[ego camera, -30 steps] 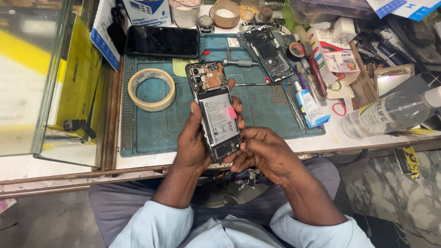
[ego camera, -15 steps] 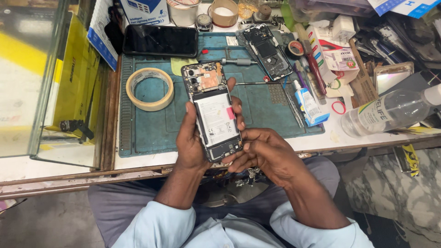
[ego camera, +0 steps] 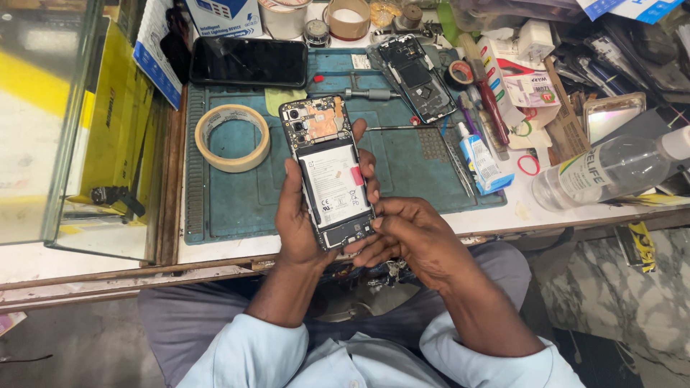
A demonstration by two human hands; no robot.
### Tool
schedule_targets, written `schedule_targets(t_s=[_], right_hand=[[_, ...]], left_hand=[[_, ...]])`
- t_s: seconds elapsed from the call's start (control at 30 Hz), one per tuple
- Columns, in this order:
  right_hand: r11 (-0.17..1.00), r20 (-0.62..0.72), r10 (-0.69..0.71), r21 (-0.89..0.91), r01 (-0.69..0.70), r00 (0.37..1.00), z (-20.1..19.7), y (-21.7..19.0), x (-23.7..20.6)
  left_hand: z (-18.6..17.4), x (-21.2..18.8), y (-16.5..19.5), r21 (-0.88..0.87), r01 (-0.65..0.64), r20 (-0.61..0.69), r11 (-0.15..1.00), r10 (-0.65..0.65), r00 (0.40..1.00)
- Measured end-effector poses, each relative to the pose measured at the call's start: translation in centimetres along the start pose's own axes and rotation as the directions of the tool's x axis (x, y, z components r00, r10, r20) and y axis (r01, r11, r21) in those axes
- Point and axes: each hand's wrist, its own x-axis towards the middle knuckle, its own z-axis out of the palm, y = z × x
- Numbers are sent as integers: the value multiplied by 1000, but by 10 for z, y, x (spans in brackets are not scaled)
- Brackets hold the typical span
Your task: The person disassembles a mobile phone by removing the internal components and battery, then reassembles the device using tools and elastic bands to secure the frame.
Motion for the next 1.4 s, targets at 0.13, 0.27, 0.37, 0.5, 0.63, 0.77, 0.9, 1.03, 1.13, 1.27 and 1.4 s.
schedule_targets(t_s=[0.13,0.27,0.37,0.5,0.63,0.77,0.9,1.03,1.13,1.27,1.4], right_hand=[[1000,-52,-2,-19,0,999,2,4,1],[1000,-95,12,-27,-15,995,3,6,3],[999,-79,14,-33,-17,997,3,4,4],[1000,-21,8,-10,-8,1000,2,-1,3],[1000,-13,-1,-11,1,1000,1,2,3],[999,-56,-20,-36,18,998,-1,10,5],[999,-83,-37,-41,33,996,-1,14,7],[999,-87,-27,-38,24,996,1,13,7],[998,-92,3,-69,-9,996,4,8,6],[962,-144,42,-261,-79,989,-2,-12,6],[855,-221,-295,-496,154,930,-10,-40,13]], left_hand=[[-2,-1,-1,-3,12,33,1000,-12,999],[-4,-1,-2,11,-2,38,1000,2,999],[-5,0,-1,-8,6,40,1000,-6,999],[-5,0,0,26,-10,8,1000,10,1000],[-6,0,-1,15,-10,19,1000,10,1000],[-7,-1,-2,30,-16,36,999,15,999],[-6,-2,-1,34,-13,30,999,12,999],[-5,-1,0,31,-13,23,999,13,1000],[-5,-1,0,23,-12,22,1000,11,1000],[-7,-1,4,12,3,28,1000,-4,1000],[-9,-6,9,57,61,12,997,-61,998]])
